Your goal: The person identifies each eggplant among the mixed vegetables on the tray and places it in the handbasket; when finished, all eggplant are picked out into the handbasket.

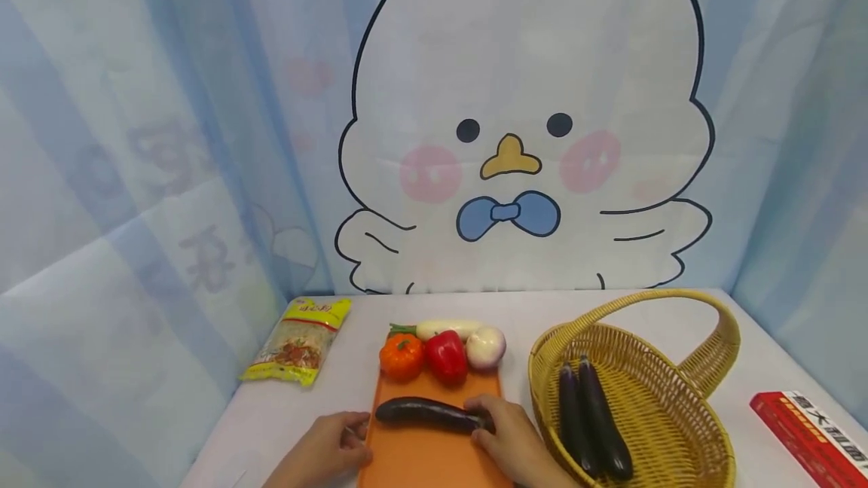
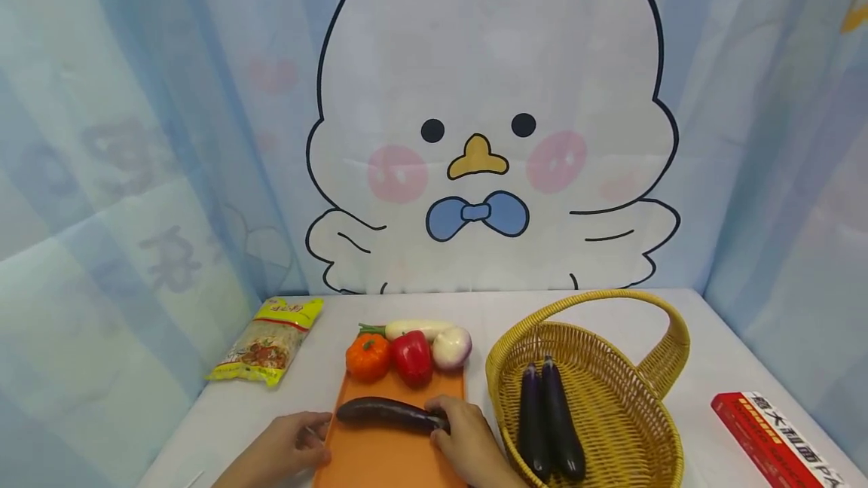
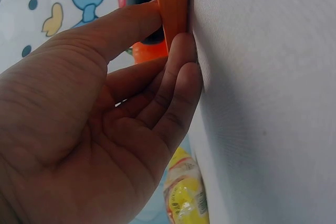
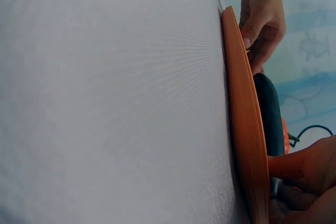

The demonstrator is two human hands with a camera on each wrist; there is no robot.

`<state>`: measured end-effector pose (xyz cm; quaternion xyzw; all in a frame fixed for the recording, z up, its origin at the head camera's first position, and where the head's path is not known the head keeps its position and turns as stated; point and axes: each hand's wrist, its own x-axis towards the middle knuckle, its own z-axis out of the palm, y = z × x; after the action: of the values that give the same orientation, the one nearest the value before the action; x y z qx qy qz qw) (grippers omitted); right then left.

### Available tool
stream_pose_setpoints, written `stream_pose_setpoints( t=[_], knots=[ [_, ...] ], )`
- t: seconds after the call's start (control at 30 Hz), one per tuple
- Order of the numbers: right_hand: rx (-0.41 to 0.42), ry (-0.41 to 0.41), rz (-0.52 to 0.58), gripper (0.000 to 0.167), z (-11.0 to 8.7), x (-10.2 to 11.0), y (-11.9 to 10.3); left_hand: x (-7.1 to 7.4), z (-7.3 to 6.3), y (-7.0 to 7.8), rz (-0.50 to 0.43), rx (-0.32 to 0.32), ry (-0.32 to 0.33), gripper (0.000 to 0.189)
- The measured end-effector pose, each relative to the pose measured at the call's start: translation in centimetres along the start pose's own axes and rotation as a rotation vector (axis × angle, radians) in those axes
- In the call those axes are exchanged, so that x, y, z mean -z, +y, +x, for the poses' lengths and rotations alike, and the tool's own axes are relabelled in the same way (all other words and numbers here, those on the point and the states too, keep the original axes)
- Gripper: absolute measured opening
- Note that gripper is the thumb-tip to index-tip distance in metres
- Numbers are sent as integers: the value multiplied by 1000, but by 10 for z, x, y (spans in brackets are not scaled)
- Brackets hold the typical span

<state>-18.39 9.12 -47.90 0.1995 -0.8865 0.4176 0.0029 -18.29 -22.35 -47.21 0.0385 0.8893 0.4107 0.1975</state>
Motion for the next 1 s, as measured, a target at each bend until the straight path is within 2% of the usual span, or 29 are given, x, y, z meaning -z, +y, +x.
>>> stream_pose_setpoints(
  t=[0.2,0.4,0.63,1.0],
  knots=[
    [-60,-36,29,28,-7,0,6,-11,0,-1,-49,27,-24,53],
    [-68,-34,54,24,-7,-2,6,-10,1,-2,-42,34,-22,55],
    [-31,34,45,23,-4,-4,4,-3,1,-3,-24,0,-24,54],
    [37,144,94,25,1,-5,-3,3,-1,3,-5,18,-4,56]
  ],
)
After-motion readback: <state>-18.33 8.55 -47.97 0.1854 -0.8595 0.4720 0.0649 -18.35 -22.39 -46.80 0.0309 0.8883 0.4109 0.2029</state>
